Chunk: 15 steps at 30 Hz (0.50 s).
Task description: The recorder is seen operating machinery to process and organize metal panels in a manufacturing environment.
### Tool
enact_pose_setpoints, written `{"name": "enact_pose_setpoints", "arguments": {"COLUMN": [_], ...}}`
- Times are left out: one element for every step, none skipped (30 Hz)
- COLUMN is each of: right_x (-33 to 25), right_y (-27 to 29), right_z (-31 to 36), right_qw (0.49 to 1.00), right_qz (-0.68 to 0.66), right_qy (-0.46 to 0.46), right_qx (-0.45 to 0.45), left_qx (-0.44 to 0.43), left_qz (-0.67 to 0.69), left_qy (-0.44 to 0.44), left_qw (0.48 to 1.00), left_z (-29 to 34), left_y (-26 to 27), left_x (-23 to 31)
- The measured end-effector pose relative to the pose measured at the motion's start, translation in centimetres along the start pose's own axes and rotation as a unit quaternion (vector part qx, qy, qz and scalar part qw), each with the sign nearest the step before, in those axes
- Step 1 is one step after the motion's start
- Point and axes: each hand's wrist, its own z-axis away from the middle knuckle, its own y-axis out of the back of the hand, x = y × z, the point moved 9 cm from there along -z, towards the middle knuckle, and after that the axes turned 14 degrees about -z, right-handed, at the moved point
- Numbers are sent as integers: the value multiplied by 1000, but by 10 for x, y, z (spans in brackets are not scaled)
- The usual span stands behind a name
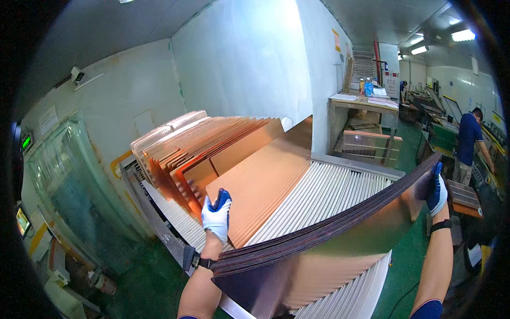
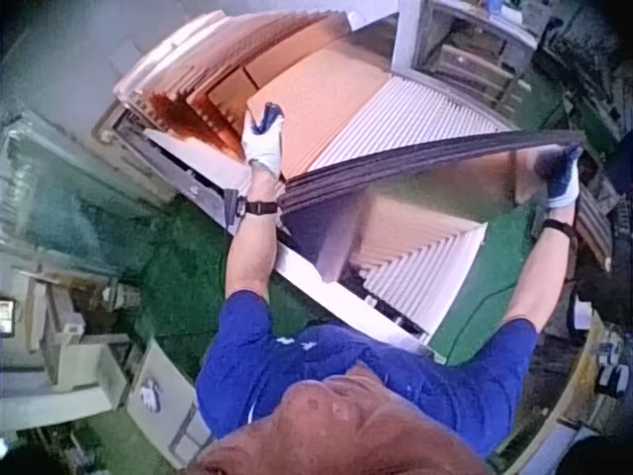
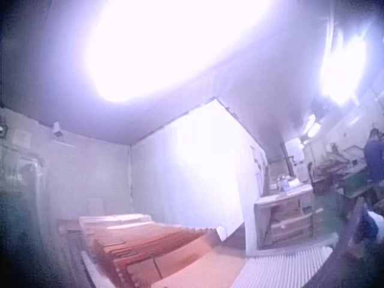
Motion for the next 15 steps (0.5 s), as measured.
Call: {"name": "enact_pose_setpoints", "arguments": {"right_x": [6, 13, 18, 12, 12, 12, 10, 11, 12, 6, 3, 3, 1, 8, 21], "right_y": [-14, -36, -47, -45, -44, -42, -39, -42, -44, -29, -10, 1, 6, -1, -47], "right_z": [0, 4, 7, 14, 14, 12, 13, 13, 12, 8, 3, 0, -1, -5, -4], "right_qw": [1000, 1000, 998, 998, 997, 997, 997, 999, 1000, 1000, 999, 997, 997, 997, 970], "right_qz": [-1, -9, -18, -15, -13, -11, -11, -8, -5, -6, -32, -57, -51, -52, -94], "right_qy": [-3, 16, 33, 39, 41, 42, 41, 27, 12, 13, -12, -40, -37, -39, -104], "right_qx": [-3, 22, 46, 52, 60, 67, 70, 40, 11, 19, -9, -38, -54, -49, -196], "left_qx": [13, 25, 42, 48, 50, 41, 49, 57, 80, 110, 99, 91, 88, 90, 125], "left_qz": [-29, -59, -93, -120, -57, -64, -45, -28, -20, 28, 35, 42, 34, 22, -61], "left_qy": [7, 15, 42, 69, 39, 9, 28, 47, 4, 8, 36, 66, 23, -25, -49], "left_qw": [999, 998, 994, 989, 996, 997, 997, 997, 997, 994, 994, 993, 995, 995, 989], "left_z": [1, 2, 2, 2, 4, 7, 15, 24, 31, 46, 57, 70, 82, 95, 105], "left_y": [3, 6, 11, 7, 5, 10, 16, 24, 36, 41, 48, 59, 63, 69, 88], "left_x": [0, 2, 5, 14, 31, 47, 60, 69, 77, 98, 109, 116, 135, 149, 146]}}
